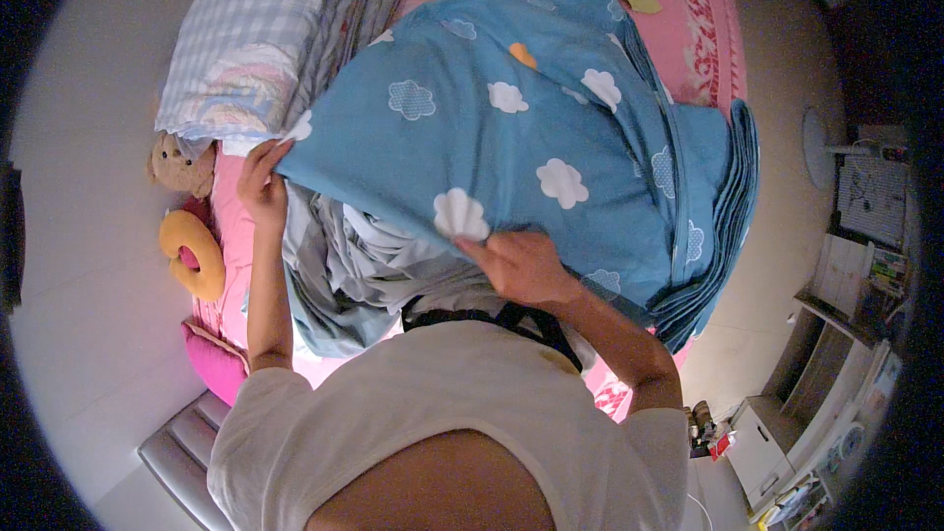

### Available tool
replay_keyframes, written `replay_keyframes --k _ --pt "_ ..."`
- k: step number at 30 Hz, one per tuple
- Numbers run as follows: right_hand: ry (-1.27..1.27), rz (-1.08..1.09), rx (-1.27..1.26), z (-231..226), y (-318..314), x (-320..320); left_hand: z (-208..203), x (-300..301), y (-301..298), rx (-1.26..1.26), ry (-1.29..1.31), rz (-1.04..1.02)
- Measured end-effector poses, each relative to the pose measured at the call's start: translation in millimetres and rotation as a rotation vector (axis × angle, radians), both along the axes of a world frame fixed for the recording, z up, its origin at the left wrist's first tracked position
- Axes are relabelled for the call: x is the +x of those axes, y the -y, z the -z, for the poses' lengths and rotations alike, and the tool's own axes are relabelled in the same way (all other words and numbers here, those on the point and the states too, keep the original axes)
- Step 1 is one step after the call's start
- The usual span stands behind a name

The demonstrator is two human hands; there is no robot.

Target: The person folds a blue patterned duvet cover by aligning the edges, smoothing the fabric with their hands, and making successive folds until it is a compact rectangle.

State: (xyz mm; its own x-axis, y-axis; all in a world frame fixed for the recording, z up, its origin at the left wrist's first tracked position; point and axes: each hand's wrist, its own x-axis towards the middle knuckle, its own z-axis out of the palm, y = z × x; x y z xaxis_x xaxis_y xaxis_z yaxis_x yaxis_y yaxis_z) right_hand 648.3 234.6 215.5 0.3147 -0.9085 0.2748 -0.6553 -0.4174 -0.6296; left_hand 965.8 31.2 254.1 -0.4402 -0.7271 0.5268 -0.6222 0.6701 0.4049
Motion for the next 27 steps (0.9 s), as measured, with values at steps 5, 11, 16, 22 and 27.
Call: replay_keyframes --k 5,11,16,22,27 --pt "-0.120 -0.034 -0.012 39.3 2.3 21.1 82.3 30.7 -18.4 0.353 -0.452 -0.228" --pt "-0.175 -0.133 -0.003 8.1 -3.3 7.1 31.3 7.4 -23.2 0.631 -0.812 -0.221" --pt "-0.098 -0.135 0.113 6.0 -8.7 2.4 68.3 45.1 -17.4 0.923 -1.229 0.043" --pt "-0.114 0.073 0.213 27.7 -36.4 -21.3 18.5 -20.4 -52.6 1.218 -1.489 -0.086" --pt "-0.118 0.205 0.193 12.4 -58.1 -27.2 8.0 -57.0 -43.3 0.916 -1.031 -0.237"
